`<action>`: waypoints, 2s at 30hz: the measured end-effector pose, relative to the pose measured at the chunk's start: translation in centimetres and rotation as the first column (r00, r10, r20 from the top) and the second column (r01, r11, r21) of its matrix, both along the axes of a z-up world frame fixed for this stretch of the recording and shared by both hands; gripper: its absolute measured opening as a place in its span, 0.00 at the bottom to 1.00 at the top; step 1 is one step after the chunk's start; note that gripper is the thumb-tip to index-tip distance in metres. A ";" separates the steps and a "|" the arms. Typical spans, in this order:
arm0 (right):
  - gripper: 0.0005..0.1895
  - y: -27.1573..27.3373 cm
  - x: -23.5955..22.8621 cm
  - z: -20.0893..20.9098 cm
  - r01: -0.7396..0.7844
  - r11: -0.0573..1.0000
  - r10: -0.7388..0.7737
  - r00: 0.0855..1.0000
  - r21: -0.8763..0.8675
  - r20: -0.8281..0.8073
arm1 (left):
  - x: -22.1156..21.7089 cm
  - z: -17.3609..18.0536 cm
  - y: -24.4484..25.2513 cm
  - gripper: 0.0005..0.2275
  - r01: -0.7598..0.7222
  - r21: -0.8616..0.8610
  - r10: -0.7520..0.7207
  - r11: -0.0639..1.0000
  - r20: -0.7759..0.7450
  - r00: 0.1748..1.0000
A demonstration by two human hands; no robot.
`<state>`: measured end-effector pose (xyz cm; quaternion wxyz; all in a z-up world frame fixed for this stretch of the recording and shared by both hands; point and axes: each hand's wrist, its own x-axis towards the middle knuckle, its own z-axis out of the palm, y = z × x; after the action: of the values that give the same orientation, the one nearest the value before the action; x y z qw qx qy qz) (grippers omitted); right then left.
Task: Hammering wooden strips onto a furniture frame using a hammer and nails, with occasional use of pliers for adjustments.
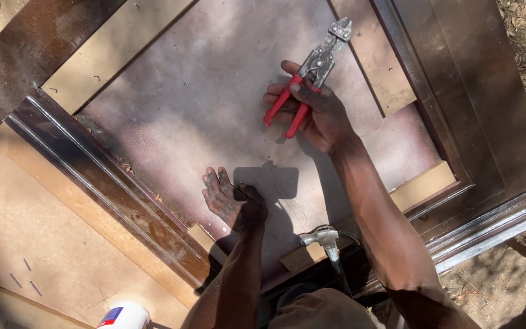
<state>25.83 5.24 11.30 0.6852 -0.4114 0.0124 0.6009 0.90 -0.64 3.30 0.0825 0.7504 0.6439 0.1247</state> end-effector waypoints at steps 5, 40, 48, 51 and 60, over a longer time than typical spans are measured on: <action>0.34 6.1 4.1 -0.1 0.037 0.999 -0.041 0.987 -0.029 -0.155 | 0.1 0.8 0.2 0.31 -0.075 -0.295 0.030 0.953 -0.154 0.988; 0.39 10.9 7.4 -4.7 0.065 0.992 -0.026 0.944 0.109 -0.328 | 0.4 2.5 1.4 0.24 0.024 0.063 -0.034 0.998 0.149 0.988; 0.37 10.4 7.6 -5.3 0.018 0.989 0.028 0.952 0.147 -0.304 | 0.2 2.7 1.6 0.24 0.040 0.071 -0.051 0.997 0.160 0.986; 0.37 10.4 7.1 -4.7 0.046 0.989 0.002 0.948 0.143 -0.318 | 0.1 2.7 1.4 0.24 0.039 0.090 -0.053 0.995 0.151 0.987; 0.39 10.6 7.2 -6.6 0.114 0.946 0.041 0.887 0.305 -0.459 | 0.6 3.8 2.2 0.20 0.060 0.169 -0.086 0.984 0.154 0.984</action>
<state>33.07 15.88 4.73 0.7319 -0.1393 0.0833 0.6618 1.50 1.56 7.07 0.0766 0.7654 0.5946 0.2341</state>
